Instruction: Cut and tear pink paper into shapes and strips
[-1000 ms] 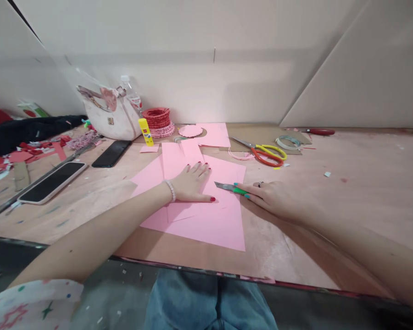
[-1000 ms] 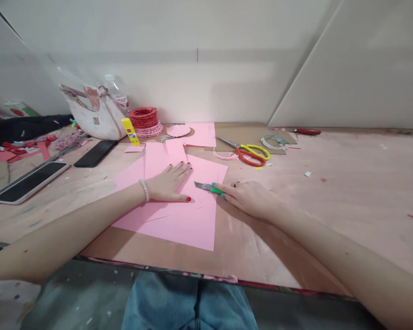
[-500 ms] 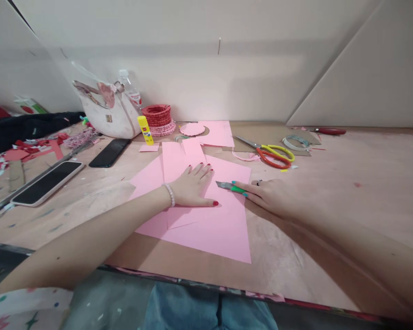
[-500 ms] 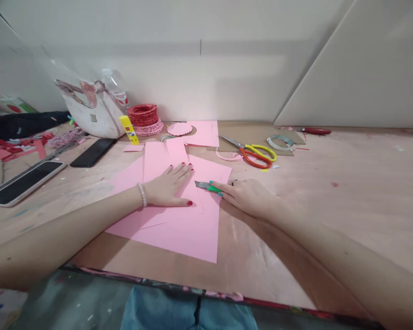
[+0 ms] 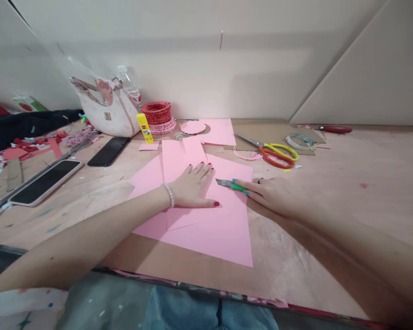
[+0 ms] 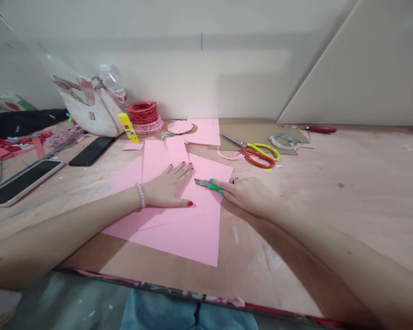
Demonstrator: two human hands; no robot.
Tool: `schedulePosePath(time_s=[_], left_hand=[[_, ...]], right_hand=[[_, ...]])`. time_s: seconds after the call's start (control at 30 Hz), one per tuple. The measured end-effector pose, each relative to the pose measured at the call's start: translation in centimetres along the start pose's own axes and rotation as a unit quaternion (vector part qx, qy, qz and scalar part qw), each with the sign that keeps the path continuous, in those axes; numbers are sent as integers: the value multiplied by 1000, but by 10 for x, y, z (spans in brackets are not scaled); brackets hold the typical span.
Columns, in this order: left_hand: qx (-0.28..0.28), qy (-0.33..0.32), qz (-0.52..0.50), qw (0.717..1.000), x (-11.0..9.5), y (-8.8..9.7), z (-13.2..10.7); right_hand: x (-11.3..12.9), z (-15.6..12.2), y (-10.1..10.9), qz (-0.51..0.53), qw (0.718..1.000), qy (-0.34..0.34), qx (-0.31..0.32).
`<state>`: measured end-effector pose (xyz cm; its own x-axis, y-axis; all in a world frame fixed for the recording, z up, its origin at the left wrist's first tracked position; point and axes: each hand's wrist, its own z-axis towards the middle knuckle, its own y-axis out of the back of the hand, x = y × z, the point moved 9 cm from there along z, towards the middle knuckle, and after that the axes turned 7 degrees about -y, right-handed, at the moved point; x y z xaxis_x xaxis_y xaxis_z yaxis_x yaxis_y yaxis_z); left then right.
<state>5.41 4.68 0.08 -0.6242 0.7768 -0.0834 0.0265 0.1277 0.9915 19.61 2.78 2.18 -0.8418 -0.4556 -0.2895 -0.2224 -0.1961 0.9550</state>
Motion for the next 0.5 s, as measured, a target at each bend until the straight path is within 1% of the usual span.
schedulePosePath(time_s=[0.13, 0.3, 0.37, 0.5], left_hand=[[1, 0, -1, 1000, -1, 1, 0], [11, 5, 5, 1000, -1, 0, -1], [4, 5, 6, 1000, 1, 2, 0], [-31, 6, 9, 999, 12, 12, 6]], right_hand=[[-3, 3, -2, -9, 1000, -8, -11], [7, 11, 8, -20, 999, 27, -34], [6, 12, 9, -18, 999, 27, -36], [-3, 10, 4, -14, 999, 0, -33]])
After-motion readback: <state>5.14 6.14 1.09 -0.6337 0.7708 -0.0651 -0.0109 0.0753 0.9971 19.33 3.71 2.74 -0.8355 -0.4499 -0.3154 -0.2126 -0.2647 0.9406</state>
